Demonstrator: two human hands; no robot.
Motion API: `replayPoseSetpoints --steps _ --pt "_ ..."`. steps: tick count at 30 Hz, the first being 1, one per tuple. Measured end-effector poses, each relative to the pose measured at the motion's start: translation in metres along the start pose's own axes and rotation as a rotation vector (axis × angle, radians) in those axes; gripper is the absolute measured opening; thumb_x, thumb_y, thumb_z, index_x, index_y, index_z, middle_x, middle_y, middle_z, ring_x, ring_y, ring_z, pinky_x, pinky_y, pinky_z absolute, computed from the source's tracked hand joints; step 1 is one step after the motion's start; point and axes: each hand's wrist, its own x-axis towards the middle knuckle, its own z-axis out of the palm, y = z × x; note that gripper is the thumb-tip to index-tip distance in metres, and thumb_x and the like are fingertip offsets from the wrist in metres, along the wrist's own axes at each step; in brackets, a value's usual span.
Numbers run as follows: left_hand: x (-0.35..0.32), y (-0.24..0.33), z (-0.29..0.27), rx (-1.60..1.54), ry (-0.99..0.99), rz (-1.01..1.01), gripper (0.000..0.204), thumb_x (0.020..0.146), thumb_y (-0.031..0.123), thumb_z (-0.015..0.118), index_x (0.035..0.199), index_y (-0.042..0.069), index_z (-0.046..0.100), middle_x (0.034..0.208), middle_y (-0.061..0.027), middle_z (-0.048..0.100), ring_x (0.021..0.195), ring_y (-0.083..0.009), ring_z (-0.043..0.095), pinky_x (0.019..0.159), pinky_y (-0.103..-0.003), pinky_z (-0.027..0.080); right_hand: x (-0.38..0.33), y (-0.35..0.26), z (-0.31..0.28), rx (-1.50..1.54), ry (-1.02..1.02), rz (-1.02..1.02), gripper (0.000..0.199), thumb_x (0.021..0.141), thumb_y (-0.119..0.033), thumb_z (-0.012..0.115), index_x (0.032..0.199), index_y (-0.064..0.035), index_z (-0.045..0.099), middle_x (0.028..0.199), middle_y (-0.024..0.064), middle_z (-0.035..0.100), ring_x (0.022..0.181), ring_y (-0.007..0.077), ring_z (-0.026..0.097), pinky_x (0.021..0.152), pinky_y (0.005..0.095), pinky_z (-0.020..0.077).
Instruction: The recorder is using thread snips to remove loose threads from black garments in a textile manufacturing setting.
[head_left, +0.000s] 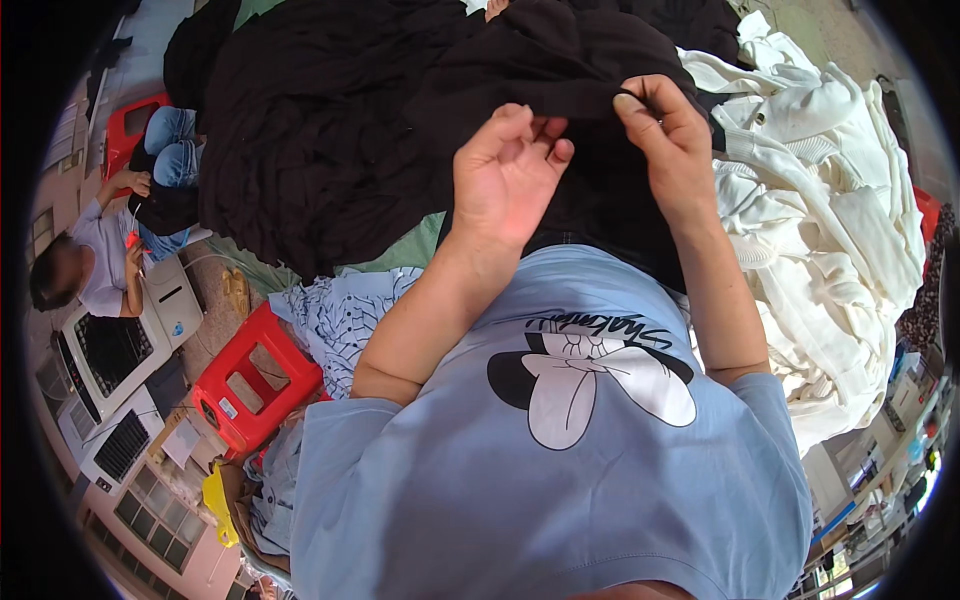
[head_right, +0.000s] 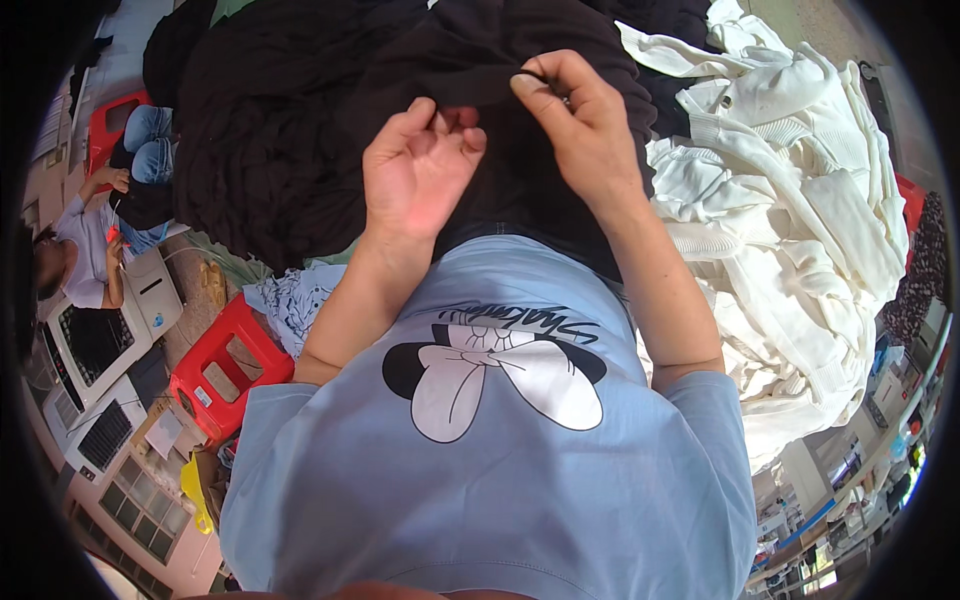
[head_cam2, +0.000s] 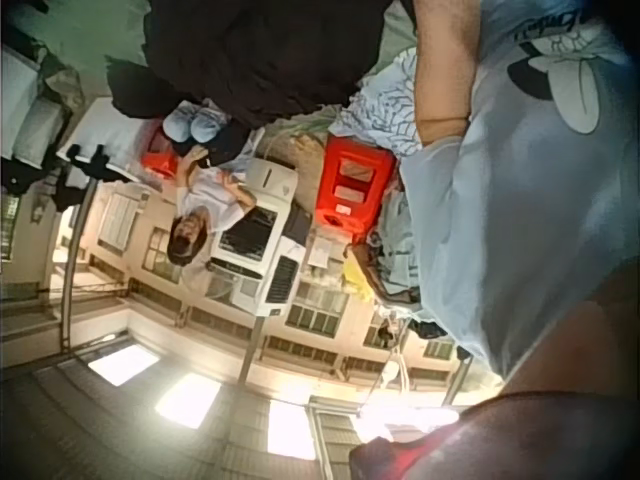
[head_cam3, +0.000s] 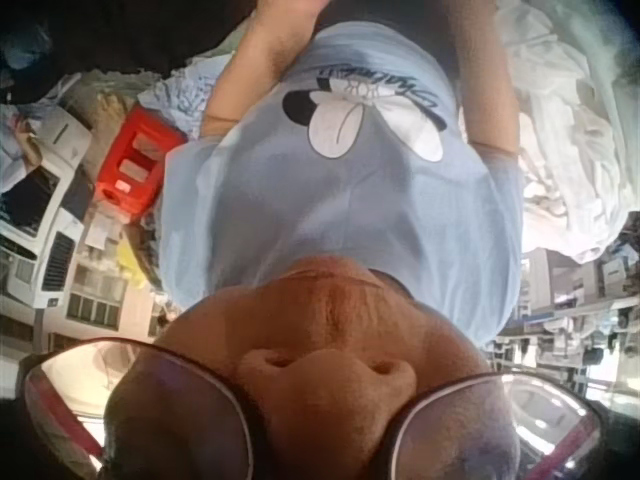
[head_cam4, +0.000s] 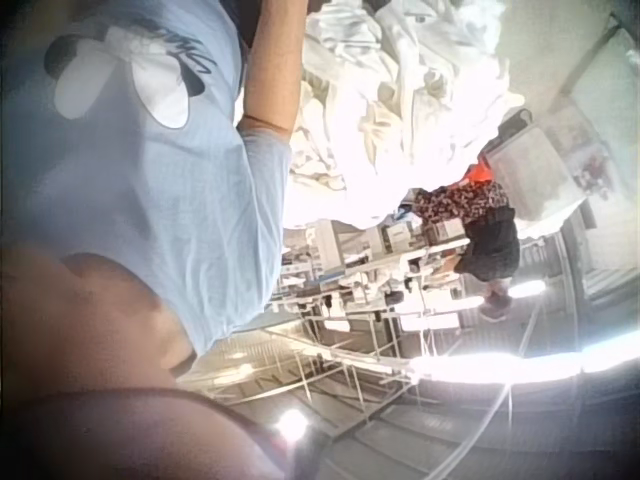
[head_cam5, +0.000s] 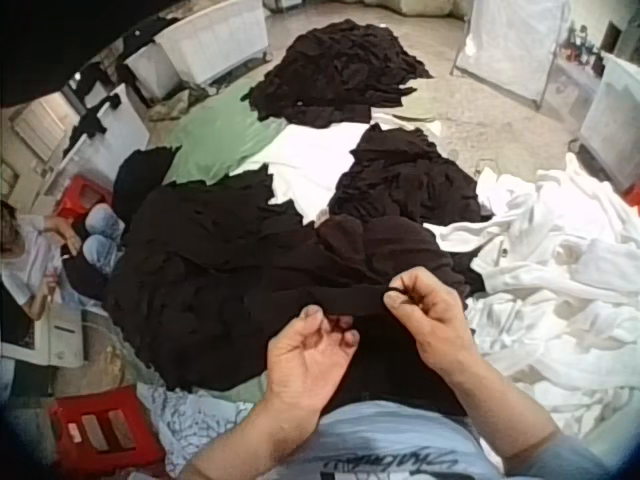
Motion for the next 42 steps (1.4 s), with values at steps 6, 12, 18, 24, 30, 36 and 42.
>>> replayPoseSetpoints --steps 6,12,18,24,30,36,42 --pt "-0.01 -0.004 -0.004 -0.116 0.028 -0.273 0.03 0.088 0.036 0.062 0.09 0.007 0.059 0.109 -0.0156 0.062 0.098 -0.0241 0.057 0.083 -0.036 0.045 -0.001 -0.01 -0.013 0.132 -0.034 0.082 0.012 0.092 -0.015 0.063 0.093 -0.0035 0.06 0.076 -0.0074 0.051 0.07 0.0013 0.042 0.062 0.0171 0.0341" --pt "-0.001 -0.009 0.003 -0.046 0.02 -0.311 0.035 0.088 0.039 0.065 0.097 0.006 0.06 0.105 -0.0125 0.062 0.099 -0.0228 0.057 0.083 -0.034 0.045 -0.006 -0.012 -0.026 0.171 -0.114 0.127 0.011 0.091 -0.013 0.064 0.094 -0.004 0.06 0.078 -0.0075 0.051 0.069 0.0011 0.041 0.061 0.0168 0.0331" --pt "0.005 -0.003 0.0 0.081 0.093 -0.05 0.008 0.086 0.009 0.068 0.089 0.002 0.064 0.092 -0.0108 0.066 0.082 -0.0199 0.063 0.073 -0.03 0.053 -0.004 0.005 -0.039 -0.13 -0.058 -0.01 0.017 0.092 -0.018 0.063 0.098 -0.0021 0.059 0.081 -0.0015 0.057 0.07 0.0089 0.052 0.065 0.0231 0.0426" --pt "-0.014 -0.005 0.021 0.271 0.046 0.126 0.009 0.087 0.007 0.065 0.09 -0.001 0.063 0.088 -0.0101 0.066 0.085 -0.0189 0.064 0.081 -0.031 0.052 -0.019 -0.029 -0.006 -0.708 0.086 -0.33 0.021 0.088 -0.015 0.063 0.106 -0.0049 0.057 0.088 0.0105 0.06 0.075 0.0284 0.062 0.064 0.0352 0.0479" --pt "-0.018 -0.005 0.026 0.248 0.033 0.117 0.008 0.089 0.005 0.063 0.091 -0.003 0.063 0.091 -0.0129 0.067 0.088 -0.0194 0.065 0.086 -0.03 0.052 -0.019 -0.024 0.008 -0.857 0.084 -0.599 0.022 0.083 -0.015 0.068 0.101 -0.0069 0.058 0.085 0.0065 0.058 0.073 0.0249 0.06 0.062 0.0325 0.0461" --pt "-0.015 -0.009 0.021 0.187 0.005 0.115 0.009 0.089 0.005 0.063 0.092 -0.003 0.064 0.093 -0.013 0.067 0.088 -0.0193 0.065 0.087 -0.031 0.052 -0.02 -0.018 0.014 -0.883 0.11 -0.595 0.022 0.083 -0.017 0.068 0.101 -0.0082 0.059 0.084 0.005 0.058 0.073 0.0229 0.06 0.061 0.0317 0.0459" --pt "-0.014 -0.01 0.019 0.199 -0.002 0.102 0.009 0.089 0.005 0.063 0.092 -0.003 0.064 0.094 -0.0125 0.067 0.089 -0.0188 0.065 0.087 -0.03 0.051 -0.021 -0.015 0.015 -0.915 0.142 -0.596 0.02 0.083 -0.016 0.068 0.099 -0.0089 0.059 0.082 0.0044 0.058 0.071 0.0224 0.06 0.06 0.0317 0.0456"
